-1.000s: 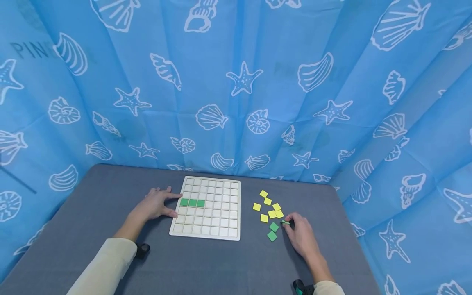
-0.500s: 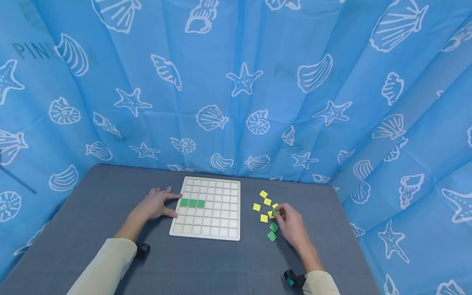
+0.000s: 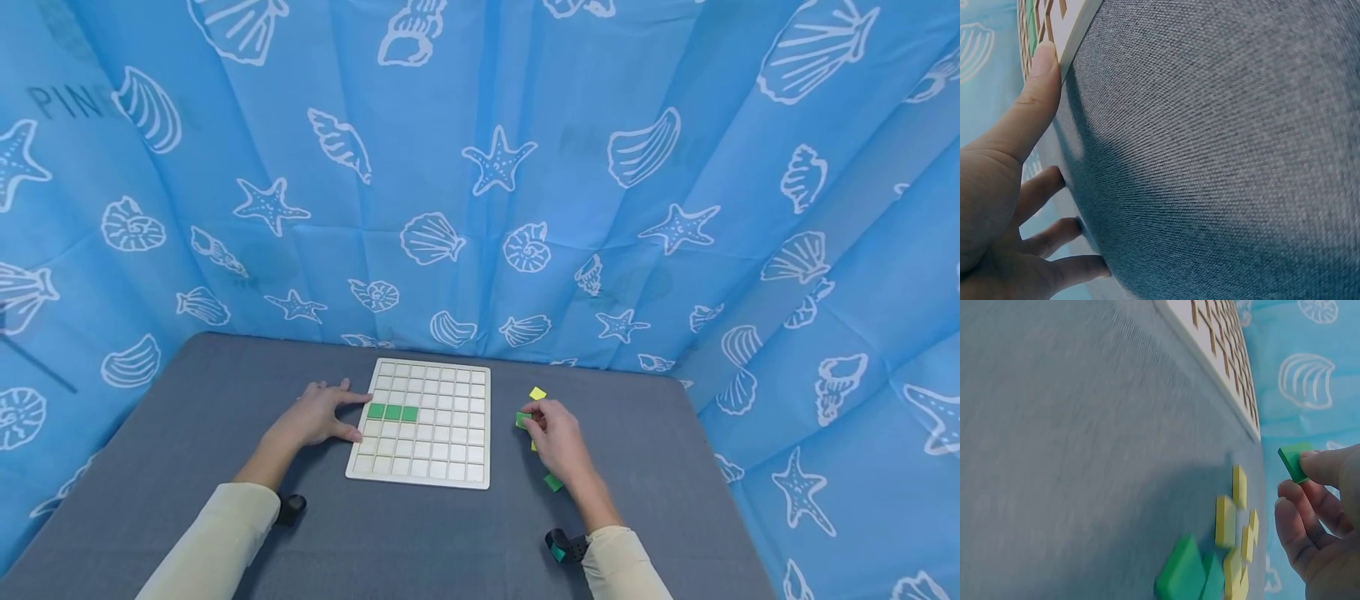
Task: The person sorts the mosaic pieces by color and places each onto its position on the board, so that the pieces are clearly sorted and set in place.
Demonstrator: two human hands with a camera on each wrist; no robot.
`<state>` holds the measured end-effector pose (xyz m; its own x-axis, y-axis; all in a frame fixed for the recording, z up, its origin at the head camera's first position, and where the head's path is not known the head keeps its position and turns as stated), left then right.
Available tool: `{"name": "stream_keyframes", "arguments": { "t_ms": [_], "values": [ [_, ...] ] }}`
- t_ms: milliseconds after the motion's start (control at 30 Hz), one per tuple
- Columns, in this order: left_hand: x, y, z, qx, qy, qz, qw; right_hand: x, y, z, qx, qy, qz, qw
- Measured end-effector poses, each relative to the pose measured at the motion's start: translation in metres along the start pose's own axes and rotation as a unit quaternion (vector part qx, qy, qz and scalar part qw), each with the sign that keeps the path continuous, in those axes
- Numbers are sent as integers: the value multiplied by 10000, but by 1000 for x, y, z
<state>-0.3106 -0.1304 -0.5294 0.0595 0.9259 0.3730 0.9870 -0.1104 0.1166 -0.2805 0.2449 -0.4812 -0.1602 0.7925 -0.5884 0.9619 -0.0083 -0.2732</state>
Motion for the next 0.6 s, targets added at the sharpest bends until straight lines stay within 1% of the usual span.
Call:
{"name": "stream_keyframes", "arguments": {
  "t_ms": [300,600],
  "values": [
    [1,0,0,-5,28,-39,10000,-25,-8,22,-53,-180,-104,9998],
    [0,-1,1,-3,65,9,10000,-40,-13,41,-141,-505,-38,9986]
  ]
}}
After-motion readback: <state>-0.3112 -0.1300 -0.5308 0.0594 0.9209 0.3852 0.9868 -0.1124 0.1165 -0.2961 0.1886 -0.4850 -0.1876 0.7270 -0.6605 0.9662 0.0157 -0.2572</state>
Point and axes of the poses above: each hand's wrist, its own y-axis away from the middle knuckle, its own z-axis out of the palm, x = y × z, the point moved 10 cm from there along -y, towards the middle knuckle, and after that the axes turned 9 degrees about x, right-handed, at the moved point
